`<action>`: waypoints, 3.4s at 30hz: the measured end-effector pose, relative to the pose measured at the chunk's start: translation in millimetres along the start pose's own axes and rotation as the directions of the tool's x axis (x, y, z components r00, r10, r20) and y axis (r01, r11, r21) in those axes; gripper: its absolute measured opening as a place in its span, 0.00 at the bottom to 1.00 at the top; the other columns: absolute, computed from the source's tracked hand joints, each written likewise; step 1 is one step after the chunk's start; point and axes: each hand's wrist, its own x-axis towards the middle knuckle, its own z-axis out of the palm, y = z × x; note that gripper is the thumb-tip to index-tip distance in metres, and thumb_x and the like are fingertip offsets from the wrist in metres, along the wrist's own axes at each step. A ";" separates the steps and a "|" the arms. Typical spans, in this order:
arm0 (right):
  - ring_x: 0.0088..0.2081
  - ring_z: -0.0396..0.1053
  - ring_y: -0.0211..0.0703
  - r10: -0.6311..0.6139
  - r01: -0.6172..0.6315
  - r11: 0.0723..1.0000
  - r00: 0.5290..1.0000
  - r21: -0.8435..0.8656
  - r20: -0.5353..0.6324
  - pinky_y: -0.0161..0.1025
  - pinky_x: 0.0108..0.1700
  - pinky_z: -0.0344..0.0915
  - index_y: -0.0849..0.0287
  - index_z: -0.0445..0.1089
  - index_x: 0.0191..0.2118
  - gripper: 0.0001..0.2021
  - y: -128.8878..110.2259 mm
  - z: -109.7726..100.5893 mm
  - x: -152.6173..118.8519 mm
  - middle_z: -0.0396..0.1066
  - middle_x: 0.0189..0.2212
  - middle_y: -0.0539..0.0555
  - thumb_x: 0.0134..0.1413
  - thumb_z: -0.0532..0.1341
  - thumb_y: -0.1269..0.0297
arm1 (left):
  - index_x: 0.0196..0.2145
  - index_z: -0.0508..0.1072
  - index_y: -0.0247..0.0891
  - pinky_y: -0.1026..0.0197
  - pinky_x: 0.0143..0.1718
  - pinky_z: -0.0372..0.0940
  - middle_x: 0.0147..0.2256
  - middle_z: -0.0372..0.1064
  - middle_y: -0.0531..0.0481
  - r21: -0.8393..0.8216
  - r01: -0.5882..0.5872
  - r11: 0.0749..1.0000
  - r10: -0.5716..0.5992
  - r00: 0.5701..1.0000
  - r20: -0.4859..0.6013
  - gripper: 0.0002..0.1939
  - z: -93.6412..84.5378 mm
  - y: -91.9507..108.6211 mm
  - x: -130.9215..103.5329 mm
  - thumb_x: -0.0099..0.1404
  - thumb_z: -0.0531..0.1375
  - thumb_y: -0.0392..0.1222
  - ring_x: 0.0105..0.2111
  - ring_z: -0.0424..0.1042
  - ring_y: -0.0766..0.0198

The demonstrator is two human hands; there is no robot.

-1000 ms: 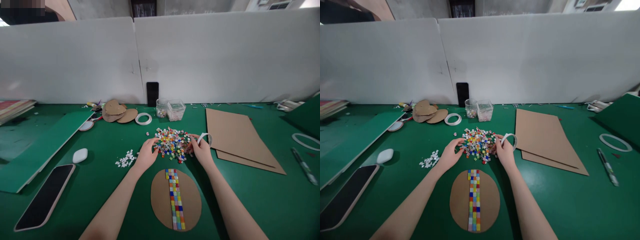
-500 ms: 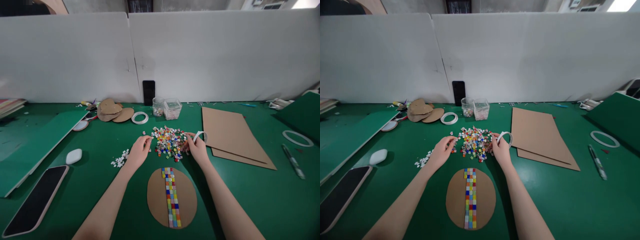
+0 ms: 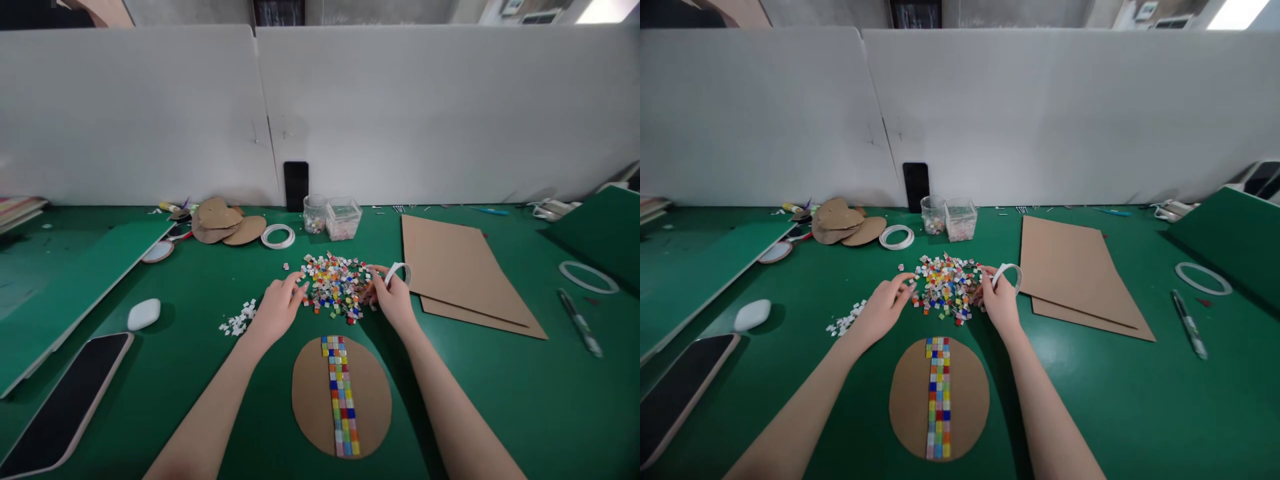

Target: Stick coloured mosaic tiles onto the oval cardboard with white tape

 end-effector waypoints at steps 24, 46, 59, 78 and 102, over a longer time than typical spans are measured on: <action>0.42 0.63 0.61 -0.303 0.142 0.631 0.950 -0.762 -0.074 0.52 0.42 0.60 0.65 0.55 0.59 0.24 12.2 -1.8 0.6 0.66 0.39 0.67 0.58 0.48 0.63 | 0.54 0.59 0.29 0.42 0.51 0.51 0.52 0.60 0.33 -0.084 0.270 0.959 -0.282 0.938 -0.203 0.23 11.9 -24.6 15.0 0.61 0.47 0.32 0.54 0.55 0.43; 0.47 0.68 0.50 0.016 -0.082 0.891 0.989 0.446 0.150 0.46 0.44 0.64 0.52 0.57 0.52 0.21 -21.6 19.5 -15.3 0.73 0.38 0.54 0.53 0.56 0.54 | 0.53 0.60 0.44 0.55 0.55 0.58 0.58 0.55 0.48 -0.818 0.207 0.537 -0.091 0.978 0.188 0.23 27.2 -3.1 19.4 0.59 0.54 0.41 0.58 0.55 0.57; 0.36 0.72 0.47 -0.154 0.142 0.943 0.988 0.302 0.016 0.46 0.40 0.67 0.53 0.58 0.49 0.19 -10.7 11.7 -4.6 0.70 0.32 0.53 0.52 0.58 0.55 | 0.37 0.70 0.43 0.54 0.45 0.64 0.42 0.69 0.49 -0.321 0.059 0.945 -0.132 0.969 -0.210 0.10 21.1 1.3 10.9 0.62 0.50 0.38 0.45 0.67 0.58; 0.44 0.69 0.50 -0.123 0.054 0.938 0.975 0.343 0.184 0.42 0.35 0.66 0.51 0.57 0.53 0.22 -31.7 1.7 -12.6 0.72 0.41 0.56 0.54 0.55 0.52 | 0.39 0.68 0.42 0.54 0.43 0.64 0.40 0.69 0.48 -0.247 0.033 0.969 -0.095 0.966 -0.241 0.10 23.9 -5.6 9.8 0.62 0.49 0.38 0.43 0.66 0.57; 0.24 0.68 0.45 -0.027 0.023 0.996 0.999 -0.087 -0.038 0.41 0.28 0.64 0.57 0.59 0.48 0.22 -2.8 -5.4 2.0 0.72 0.27 0.53 0.54 0.52 0.48 | 0.39 0.68 0.42 0.54 0.41 0.65 0.39 0.69 0.47 -0.228 0.023 0.973 -0.076 0.971 -0.226 0.10 27.7 -8.9 9.8 0.62 0.50 0.39 0.42 0.68 0.56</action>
